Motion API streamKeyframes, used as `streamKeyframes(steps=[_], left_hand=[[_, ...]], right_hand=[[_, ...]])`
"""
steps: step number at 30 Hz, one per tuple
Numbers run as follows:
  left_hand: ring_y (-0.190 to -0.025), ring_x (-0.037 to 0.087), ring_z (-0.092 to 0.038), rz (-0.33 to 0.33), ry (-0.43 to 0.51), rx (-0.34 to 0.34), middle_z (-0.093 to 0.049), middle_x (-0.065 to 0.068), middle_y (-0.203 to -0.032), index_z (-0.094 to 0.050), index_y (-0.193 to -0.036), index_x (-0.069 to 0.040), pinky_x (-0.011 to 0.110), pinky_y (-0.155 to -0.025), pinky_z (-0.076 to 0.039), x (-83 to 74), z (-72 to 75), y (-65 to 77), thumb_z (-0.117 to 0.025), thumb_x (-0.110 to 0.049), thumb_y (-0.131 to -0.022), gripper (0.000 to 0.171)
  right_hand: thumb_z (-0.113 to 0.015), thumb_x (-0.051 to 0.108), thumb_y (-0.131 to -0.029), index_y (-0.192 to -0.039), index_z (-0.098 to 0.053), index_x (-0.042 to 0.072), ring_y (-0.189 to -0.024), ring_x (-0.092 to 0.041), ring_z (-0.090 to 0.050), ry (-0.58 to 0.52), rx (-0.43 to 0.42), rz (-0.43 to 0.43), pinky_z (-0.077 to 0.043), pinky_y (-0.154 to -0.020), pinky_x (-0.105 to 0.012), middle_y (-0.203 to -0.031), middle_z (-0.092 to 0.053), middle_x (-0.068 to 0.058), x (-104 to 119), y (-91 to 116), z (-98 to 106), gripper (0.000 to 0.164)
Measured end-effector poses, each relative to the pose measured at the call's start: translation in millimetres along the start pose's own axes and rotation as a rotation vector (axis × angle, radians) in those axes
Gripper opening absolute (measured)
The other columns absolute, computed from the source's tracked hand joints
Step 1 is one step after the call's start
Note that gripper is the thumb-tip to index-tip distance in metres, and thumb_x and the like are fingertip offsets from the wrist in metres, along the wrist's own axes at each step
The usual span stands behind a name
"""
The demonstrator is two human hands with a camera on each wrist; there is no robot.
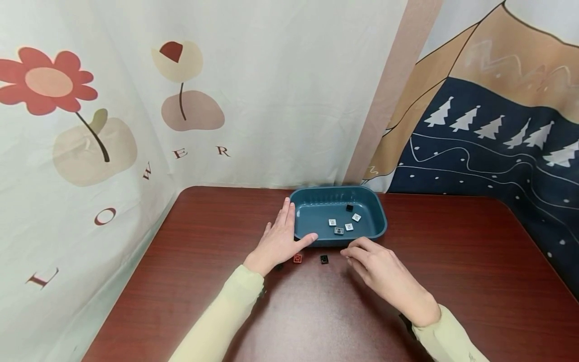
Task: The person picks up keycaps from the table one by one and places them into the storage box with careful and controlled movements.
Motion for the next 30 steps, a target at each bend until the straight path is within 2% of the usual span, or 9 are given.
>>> streamKeyframes(steps=[8, 16, 24, 30], left_hand=[[-0.159, 0.026, -0.014, -0.005, -0.016, -0.011, 0.01, 0.004, -0.174, -0.003, -0.167, -0.007, 0.065, -0.119, -0.022, 0.7, -1.4, -1.3, -0.049, -0.078, -0.094, 0.112], [-0.158, 0.027, -0.016, 0.0, -0.016, -0.012, 0.01, 0.004, -0.174, -0.003, -0.167, -0.007, 0.064, -0.12, -0.022, 1.4, -1.6, -1.3, -0.05, -0.079, -0.093, 0.112], [-0.158, 0.026, -0.015, 0.006, -0.016, -0.006, 0.012, 0.002, -0.174, -0.003, -0.167, -0.008, 0.064, -0.12, -0.021, 1.4, -1.4, -0.8, -0.049, -0.078, -0.094, 0.112], [-0.158, 0.026, -0.016, 0.001, -0.011, -0.005, 0.01, 0.004, -0.174, -0.002, -0.167, -0.008, 0.065, -0.12, -0.021, -0.2, -0.1, -0.2, -0.049, -0.078, -0.093, 0.112]], right_hand=[[-0.086, -0.001, -0.081, -0.105, -0.079, 0.008, -0.085, -0.01, -0.066, -0.014, -0.084, 0.01, -0.059, -0.069, -0.027, -0.101, -0.068, 0.0, -6, -11, 8, 0.027], [-0.086, -0.002, -0.081, -0.105, -0.079, 0.01, -0.092, -0.016, -0.069, -0.009, -0.133, 0.003, -0.06, -0.072, -0.034, -0.103, -0.069, -0.002, -14, -19, 12, 0.028], [-0.084, 0.003, -0.085, -0.108, -0.08, 0.009, -0.087, -0.015, -0.066, -0.031, -0.119, -0.066, -0.059, -0.069, -0.033, -0.104, -0.069, -0.004, -25, -30, 11, 0.024], [-0.081, 0.005, -0.089, -0.111, -0.078, 0.009, -0.09, -0.016, -0.068, -0.063, -0.103, -0.136, -0.059, -0.073, -0.036, -0.107, -0.07, -0.004, -37, -38, 6, 0.023]])
Point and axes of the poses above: each hand's wrist, its own y-axis away from the middle knuckle, its own z-axis out of the back of the hand, x = y × z, the point moved 7 cm from there along -y, towards the middle knuckle
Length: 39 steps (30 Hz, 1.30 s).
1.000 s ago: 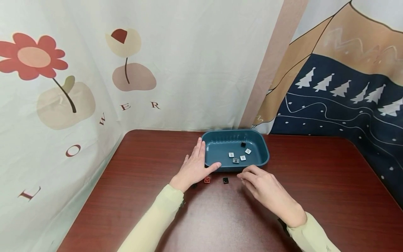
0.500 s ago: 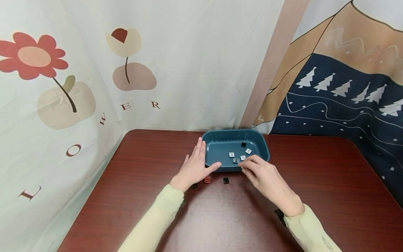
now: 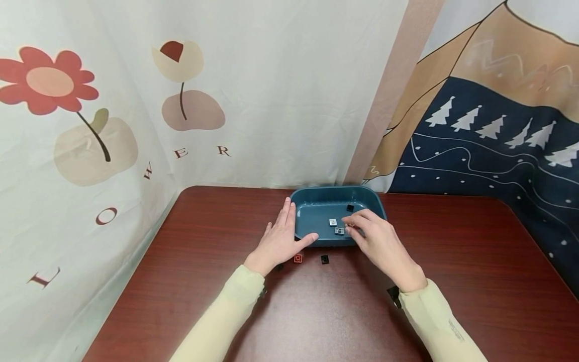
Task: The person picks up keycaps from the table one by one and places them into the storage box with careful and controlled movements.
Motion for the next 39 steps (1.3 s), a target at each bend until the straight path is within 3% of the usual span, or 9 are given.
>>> streamKeyframes(steps=[10, 24, 32, 39], left_hand=[[-0.158, 0.026, -0.015, 0.001, 0.007, 0.007, 0.011, 0.003, -0.174, -0.003, -0.167, -0.007, 0.064, -0.12, -0.02, -1.3, 1.5, 0.8, -0.05, -0.078, -0.093, 0.112], [-0.158, 0.025, -0.016, -0.005, 0.008, 0.004, 0.009, 0.004, -0.174, -0.003, -0.167, -0.007, 0.065, -0.12, -0.021, -2.3, 1.4, 1.5, -0.049, -0.078, -0.094, 0.112], [-0.159, 0.024, -0.014, -0.004, 0.015, 0.011, 0.012, 0.002, -0.174, -0.002, -0.166, -0.007, 0.064, -0.12, -0.02, -1.2, 0.4, 1.1, -0.049, -0.078, -0.094, 0.112], [-0.159, 0.024, -0.014, -0.004, 0.013, 0.007, 0.011, 0.003, -0.174, -0.003, -0.167, -0.007, 0.064, -0.12, -0.02, -0.3, -0.2, 0.1, -0.048, -0.079, -0.094, 0.112]], right_hand=[[-0.077, 0.007, -0.093, -0.111, -0.078, 0.004, -0.092, -0.022, -0.066, 0.039, 0.027, -0.083, -0.059, -0.077, -0.041, -0.105, -0.071, -0.01, -24, -14, -17, 0.018], [-0.076, 0.009, -0.095, -0.109, -0.078, -0.001, -0.089, -0.025, -0.067, 0.077, 0.204, -0.194, -0.058, -0.079, -0.044, -0.098, -0.071, -0.013, -47, -33, -43, 0.018], [-0.072, 0.008, -0.097, -0.11, -0.079, 0.0, -0.089, -0.024, -0.065, 0.077, 0.35, -0.251, -0.058, -0.083, -0.044, -0.102, -0.073, -0.012, -54, -40, -57, 0.017], [-0.072, 0.008, -0.097, -0.108, -0.079, 0.002, -0.086, -0.022, -0.065, 0.078, 0.398, -0.267, -0.057, -0.082, -0.042, -0.102, -0.075, -0.011, -59, -45, -65, 0.015]])
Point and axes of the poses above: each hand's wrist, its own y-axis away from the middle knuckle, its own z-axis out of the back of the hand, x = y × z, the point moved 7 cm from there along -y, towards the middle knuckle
